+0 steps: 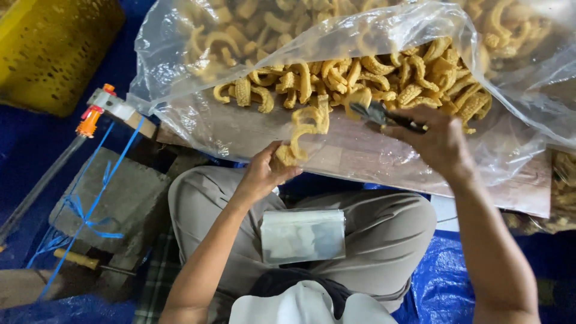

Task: Packaging small fried snacks into plastic bags and sealing them using a manual heat sealer.

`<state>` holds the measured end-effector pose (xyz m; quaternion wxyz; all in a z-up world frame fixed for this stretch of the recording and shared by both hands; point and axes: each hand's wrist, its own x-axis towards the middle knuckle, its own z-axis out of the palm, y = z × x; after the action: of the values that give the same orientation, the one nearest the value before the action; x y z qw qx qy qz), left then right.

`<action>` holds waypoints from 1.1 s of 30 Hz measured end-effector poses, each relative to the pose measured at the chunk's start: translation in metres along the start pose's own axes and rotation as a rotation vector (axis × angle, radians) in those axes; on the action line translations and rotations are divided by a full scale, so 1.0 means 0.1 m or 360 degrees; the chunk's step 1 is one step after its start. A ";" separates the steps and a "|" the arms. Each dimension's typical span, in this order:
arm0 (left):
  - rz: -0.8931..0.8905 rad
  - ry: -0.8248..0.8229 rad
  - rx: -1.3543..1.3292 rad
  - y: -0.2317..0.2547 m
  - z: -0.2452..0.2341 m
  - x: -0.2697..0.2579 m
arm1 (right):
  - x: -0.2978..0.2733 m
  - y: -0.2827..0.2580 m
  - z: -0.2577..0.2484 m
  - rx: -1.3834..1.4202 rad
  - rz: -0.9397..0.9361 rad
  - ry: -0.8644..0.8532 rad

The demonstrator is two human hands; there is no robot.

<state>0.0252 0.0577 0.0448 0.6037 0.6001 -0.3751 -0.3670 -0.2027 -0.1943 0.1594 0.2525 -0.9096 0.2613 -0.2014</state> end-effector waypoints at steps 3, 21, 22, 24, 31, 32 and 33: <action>0.0127 0.0010 0.0209 -0.02 0.12 0.14 | 0.05 -0.33 -0.33 0.0374 -0.0132 -0.0184; -0.0232 -0.0061 -0.0368 0.22 0.19 0.53 | 0.04 -0.24 -0.54 -0.0682 -0.0105 0.0054; -0.0233 -0.0070 -0.0368 0.12 0.17 0.44 | -0.05 -0.21 -0.38 -0.0684 -0.0098 0.0057; -0.0228 0.0200 -0.0449 -0.05 0.11 0.40 | -0.08 -0.15 -0.11 -0.1037 0.0138 0.0076; -0.0113 0.0390 -0.0403 -0.14 0.15 -0.05 | -0.57 0.40 0.68 -0.0846 0.0332 -0.0209; -0.0098 0.0352 -0.0357 -0.21 0.17 -0.06 | -0.58 0.38 0.72 -0.0868 0.0308 -0.0126; -0.0098 0.0303 -0.0310 -0.29 0.19 -0.11 | -0.66 0.34 0.77 -0.0889 0.0302 -0.0050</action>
<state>0.0037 0.0586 0.0157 0.6804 0.5820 -0.2601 -0.3616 -0.2286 -0.1538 0.0637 0.0140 -0.9184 0.3867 -0.0832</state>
